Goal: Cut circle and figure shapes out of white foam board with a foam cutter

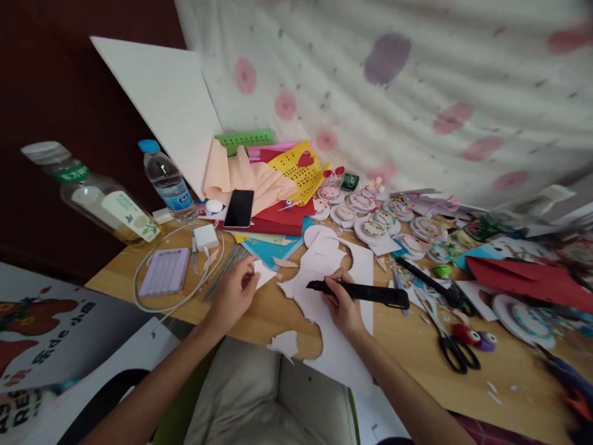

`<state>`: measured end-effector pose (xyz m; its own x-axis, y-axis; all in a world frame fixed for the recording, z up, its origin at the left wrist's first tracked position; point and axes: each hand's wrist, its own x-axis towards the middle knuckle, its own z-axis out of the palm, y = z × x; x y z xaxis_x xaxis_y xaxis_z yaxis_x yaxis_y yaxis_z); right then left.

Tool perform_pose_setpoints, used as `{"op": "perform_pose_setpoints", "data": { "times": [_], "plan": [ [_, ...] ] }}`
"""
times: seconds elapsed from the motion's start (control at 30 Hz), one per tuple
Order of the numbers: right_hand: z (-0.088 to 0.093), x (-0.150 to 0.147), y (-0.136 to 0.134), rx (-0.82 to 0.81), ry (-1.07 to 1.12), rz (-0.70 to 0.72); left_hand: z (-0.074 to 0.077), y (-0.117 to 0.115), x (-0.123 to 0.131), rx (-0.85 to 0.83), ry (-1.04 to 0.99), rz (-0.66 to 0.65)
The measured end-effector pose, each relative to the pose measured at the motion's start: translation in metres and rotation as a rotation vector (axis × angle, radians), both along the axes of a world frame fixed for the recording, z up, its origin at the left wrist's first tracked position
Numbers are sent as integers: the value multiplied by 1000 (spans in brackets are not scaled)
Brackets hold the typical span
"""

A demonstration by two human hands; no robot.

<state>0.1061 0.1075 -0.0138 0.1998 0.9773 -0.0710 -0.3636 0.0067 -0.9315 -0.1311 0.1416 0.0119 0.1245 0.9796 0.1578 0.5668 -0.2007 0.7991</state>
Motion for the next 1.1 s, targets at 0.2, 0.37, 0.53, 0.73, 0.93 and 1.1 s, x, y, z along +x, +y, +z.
{"op": "perform_pose_setpoints", "data": {
  "times": [0.2, 0.37, 0.53, 0.73, 0.93, 1.1],
  "plan": [
    [-5, 7, 2, 34, 52, -19, 10, 13, 14, 41, 155, -151],
    [-9, 10, 4, 48, 103, -28, 17, 38, 23, 55, 313, -345],
    [-8, 13, 4, 61, 159, -63, 30, 41, 39, 100, 398, -425],
    [-2, 19, 4, 93, 223, -117, 22, 21, 52, -159, 398, -564],
    [23, 40, 9, 172, 266, -216, 54, 43, 77, -519, 133, -771],
    [30, 57, 26, 221, 228, -297, 84, 55, 96, -878, -273, -886]
  ]
}}
